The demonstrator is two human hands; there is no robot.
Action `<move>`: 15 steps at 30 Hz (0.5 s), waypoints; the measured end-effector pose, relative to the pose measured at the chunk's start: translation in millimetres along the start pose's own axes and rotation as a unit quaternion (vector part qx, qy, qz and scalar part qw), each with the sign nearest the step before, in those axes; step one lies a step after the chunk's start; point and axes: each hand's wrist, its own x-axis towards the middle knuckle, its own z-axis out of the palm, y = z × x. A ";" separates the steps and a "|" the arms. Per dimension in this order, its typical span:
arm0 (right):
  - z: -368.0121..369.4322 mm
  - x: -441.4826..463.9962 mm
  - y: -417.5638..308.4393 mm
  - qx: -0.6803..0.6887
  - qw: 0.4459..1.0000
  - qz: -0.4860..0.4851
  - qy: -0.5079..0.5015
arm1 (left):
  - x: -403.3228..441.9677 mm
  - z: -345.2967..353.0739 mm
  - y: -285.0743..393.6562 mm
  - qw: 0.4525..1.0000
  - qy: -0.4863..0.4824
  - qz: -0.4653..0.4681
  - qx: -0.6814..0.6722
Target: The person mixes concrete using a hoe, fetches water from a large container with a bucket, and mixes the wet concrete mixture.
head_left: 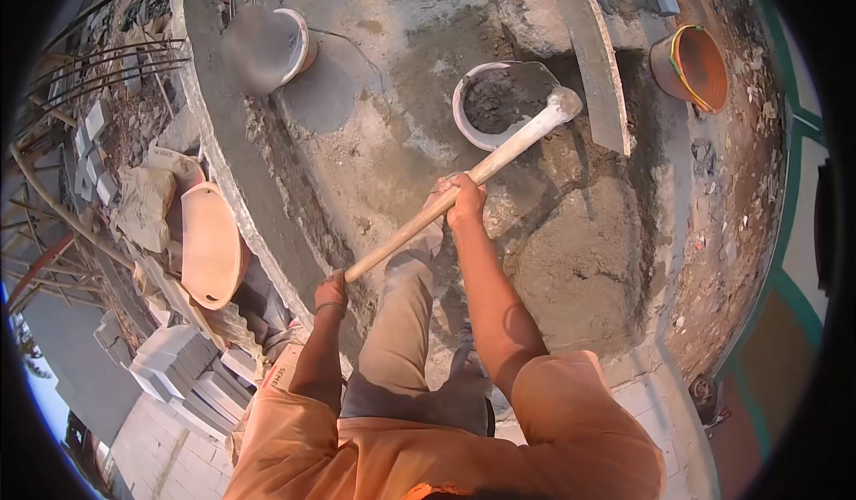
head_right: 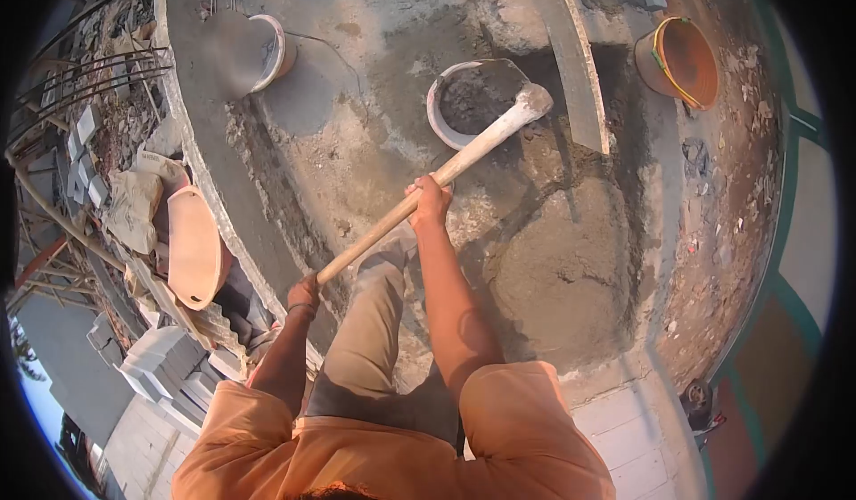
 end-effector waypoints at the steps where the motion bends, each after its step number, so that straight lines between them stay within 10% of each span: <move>1: -4.7 -7.5 2.2 0.020 0.999 -0.002 -0.034 | 15.9 -6.0 10.8 0.997 0.026 -0.065 -0.025; 4: -4.1 -62.3 -18.6 0.076 0.993 -0.003 -0.093 | 15.4 -17.5 10.1 0.983 0.138 -0.106 -0.059; 6: -22.9 -85.5 -20.0 0.149 0.981 0.021 -0.124 | 20.3 -12.4 -41.4 0.952 0.297 0.068 -0.013; 15: -261.5 -152.3 -63.8 0.401 0.911 -0.028 0.089 | -15.5 -95.8 119.9 0.935 0.061 0.295 0.189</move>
